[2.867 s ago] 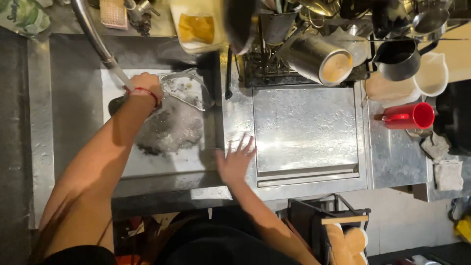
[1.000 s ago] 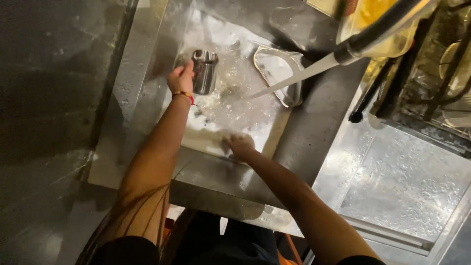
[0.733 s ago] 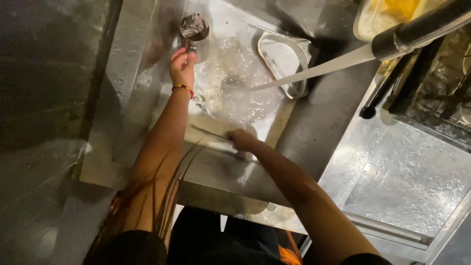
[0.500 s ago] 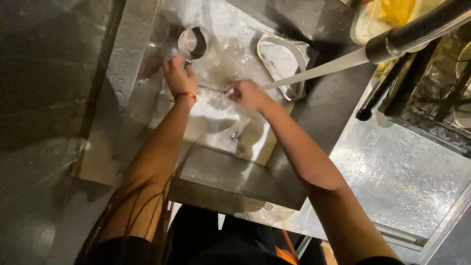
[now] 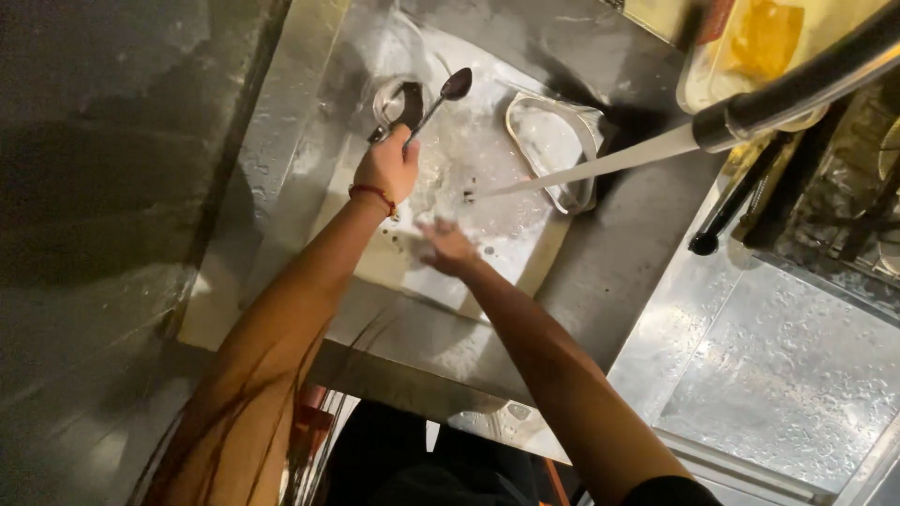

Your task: The recorder washes various dishes, including cups, spoons, and metal trays, using a sponge and running water in a commercial kitchen sink.

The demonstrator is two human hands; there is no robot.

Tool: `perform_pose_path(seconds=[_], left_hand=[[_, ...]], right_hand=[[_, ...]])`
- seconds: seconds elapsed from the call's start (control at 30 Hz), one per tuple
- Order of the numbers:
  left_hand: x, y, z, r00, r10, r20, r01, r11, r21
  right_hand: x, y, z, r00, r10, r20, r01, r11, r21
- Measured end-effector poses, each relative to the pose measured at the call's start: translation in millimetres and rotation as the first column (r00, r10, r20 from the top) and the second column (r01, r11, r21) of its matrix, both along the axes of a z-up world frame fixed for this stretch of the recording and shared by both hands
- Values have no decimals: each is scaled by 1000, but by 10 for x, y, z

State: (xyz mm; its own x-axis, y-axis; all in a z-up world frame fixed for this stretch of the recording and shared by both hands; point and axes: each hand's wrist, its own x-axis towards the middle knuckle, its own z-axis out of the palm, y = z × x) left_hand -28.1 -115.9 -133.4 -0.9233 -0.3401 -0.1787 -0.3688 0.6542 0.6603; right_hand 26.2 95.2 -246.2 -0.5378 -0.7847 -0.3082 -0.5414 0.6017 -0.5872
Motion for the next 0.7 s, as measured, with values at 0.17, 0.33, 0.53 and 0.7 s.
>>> perform_pose_path(seconds=[0.17,0.33,0.53,0.7], left_hand=[[184,-215,14,987,112,-117,-77,959,273],[326,-337,88,975,216,-55,-176,897,406],[522,-118,55,944,329,-5,-278,807,521],[651,368,175,865,452,217,-391,336,857]], right_hand=[[568,127,-512,953,251,-169,-210,950,229],[308,175,-294,968,-61,242,-28,938,345],[-519,474,780,574,-82,815,416,886,-203],[-1309,470,1483,384,-465,798,791,612,-25]])
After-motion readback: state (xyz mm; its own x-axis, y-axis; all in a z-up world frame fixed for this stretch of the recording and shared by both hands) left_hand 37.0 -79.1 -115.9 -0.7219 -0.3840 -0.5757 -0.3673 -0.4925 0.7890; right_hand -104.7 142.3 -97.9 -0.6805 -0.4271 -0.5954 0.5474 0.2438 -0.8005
